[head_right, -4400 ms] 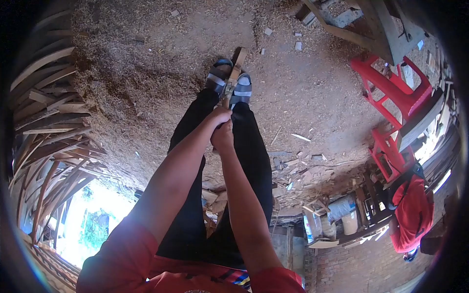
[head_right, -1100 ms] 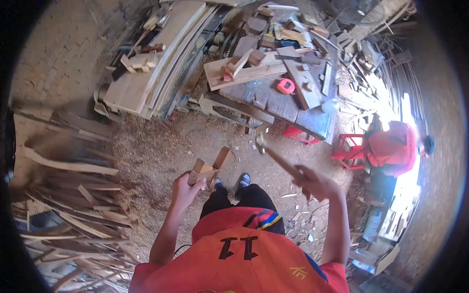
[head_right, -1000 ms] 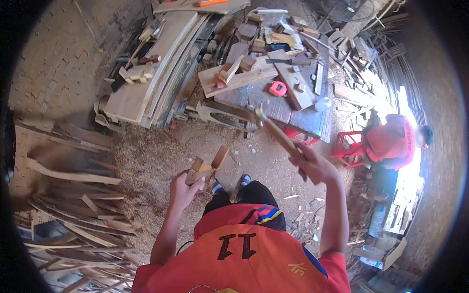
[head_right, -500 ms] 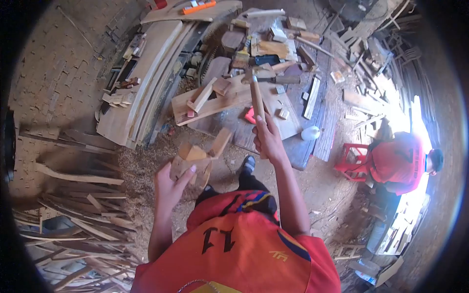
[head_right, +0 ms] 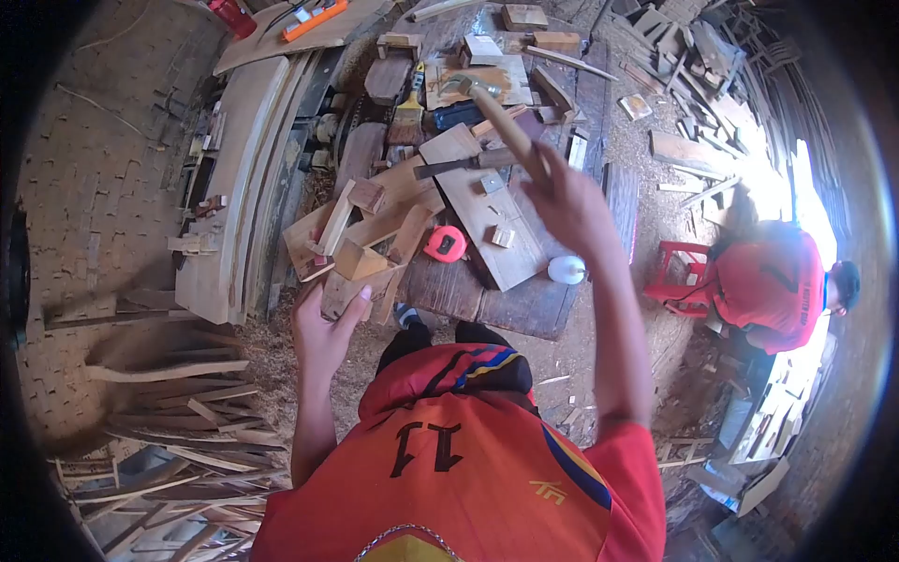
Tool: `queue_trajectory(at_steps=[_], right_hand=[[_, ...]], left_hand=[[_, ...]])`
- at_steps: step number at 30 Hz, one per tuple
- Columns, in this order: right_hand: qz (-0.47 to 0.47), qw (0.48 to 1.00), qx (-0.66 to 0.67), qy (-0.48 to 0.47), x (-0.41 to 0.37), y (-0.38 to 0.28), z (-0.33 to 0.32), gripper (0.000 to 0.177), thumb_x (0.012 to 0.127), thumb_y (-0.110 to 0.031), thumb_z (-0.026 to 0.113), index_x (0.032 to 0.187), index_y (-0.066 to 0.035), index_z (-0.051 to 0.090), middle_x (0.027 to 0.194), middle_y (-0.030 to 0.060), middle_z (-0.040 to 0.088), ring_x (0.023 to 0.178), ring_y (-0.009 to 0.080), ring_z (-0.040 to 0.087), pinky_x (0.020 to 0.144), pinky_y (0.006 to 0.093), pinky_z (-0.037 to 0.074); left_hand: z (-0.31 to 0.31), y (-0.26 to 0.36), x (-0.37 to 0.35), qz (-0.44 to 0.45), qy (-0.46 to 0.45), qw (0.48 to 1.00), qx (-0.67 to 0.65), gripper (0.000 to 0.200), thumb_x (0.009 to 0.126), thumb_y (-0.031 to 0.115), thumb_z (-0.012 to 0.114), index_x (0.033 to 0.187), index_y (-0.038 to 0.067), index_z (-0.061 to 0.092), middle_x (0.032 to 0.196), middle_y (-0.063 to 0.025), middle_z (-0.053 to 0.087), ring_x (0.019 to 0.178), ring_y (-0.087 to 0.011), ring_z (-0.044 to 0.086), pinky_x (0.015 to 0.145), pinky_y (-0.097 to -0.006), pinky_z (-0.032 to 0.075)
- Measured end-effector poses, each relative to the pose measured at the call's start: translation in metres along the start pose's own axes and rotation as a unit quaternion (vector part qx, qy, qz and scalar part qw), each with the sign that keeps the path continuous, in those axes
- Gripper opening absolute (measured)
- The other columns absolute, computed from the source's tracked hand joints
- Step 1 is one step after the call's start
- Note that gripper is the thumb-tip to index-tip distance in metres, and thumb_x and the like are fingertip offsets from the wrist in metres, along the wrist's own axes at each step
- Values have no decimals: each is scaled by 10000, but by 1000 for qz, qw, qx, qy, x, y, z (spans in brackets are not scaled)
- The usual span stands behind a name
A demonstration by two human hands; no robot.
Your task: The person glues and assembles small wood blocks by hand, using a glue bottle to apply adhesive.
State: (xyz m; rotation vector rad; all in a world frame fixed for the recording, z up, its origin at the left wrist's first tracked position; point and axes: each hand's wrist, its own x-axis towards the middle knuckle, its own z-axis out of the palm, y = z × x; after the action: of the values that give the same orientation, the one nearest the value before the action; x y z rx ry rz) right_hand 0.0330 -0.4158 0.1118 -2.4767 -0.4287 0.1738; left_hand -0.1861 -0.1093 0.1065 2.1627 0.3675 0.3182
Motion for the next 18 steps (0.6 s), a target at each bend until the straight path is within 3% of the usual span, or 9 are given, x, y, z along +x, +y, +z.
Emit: queue_trajectory(at_steps=[3,5,6,9,10,13,18], right_hand=[[-58,990,-128,-10,63,41,-7,604,943,-228,694,1491,-83,487,1073,273,725,1014,455,709,892,545,548],[-52,989,-125,-54,105,75,-2,617,931,-212,680,1502,-102,475,1071,278,724,1021,472,700,901,554,551],[-57,985,-150,-59,121,90,4,617,917,-193,677,1496,-102,484,1074,280,724,1028,479,694,898,561,547],[-76,978,-186,-61,140,109,14,628,907,-188,685,1495,-159,468,1054,278,724,1016,482,693,885,562,544],[-91,980,-166,-59,143,118,21,632,907,-194,689,1497,-172,461,1059,273,725,1017,479,694,880,561,542],[-117,985,-115,-53,150,141,35,648,905,-189,726,1494,-175,459,1085,261,723,1034,478,694,872,551,546],[-99,987,-101,-78,150,155,49,650,914,-180,752,1499,-137,472,1163,246,718,1074,459,700,899,523,562]], left_hand=[[8,-6,8,4,-10,1000,-28,311,854,236,852,1011,-3,728,917,-152,716,838,-347,697,773,-449,538],[9,-6,12,21,-19,999,-14,315,866,238,848,1025,-7,729,918,-148,722,841,-329,711,774,-433,544],[7,-7,12,23,-19,1000,-2,316,872,239,846,1031,-9,730,918,-146,725,842,-320,717,775,-424,547],[4,-14,6,-66,-9,988,-138,346,898,241,835,1102,-18,728,975,-139,751,886,-256,745,802,-377,562],[-1,-20,5,-104,-27,982,-153,385,928,232,815,1183,-38,711,1058,-129,768,944,-197,742,839,-331,565],[-18,-14,6,-158,-17,966,-205,402,944,220,802,1222,-52,700,1087,-124,769,953,-189,733,850,-324,568],[-22,-23,6,-188,56,925,-327,454,981,254,745,1302,-56,660,1225,-138,723,1148,-176,661,1047,-341,466]])
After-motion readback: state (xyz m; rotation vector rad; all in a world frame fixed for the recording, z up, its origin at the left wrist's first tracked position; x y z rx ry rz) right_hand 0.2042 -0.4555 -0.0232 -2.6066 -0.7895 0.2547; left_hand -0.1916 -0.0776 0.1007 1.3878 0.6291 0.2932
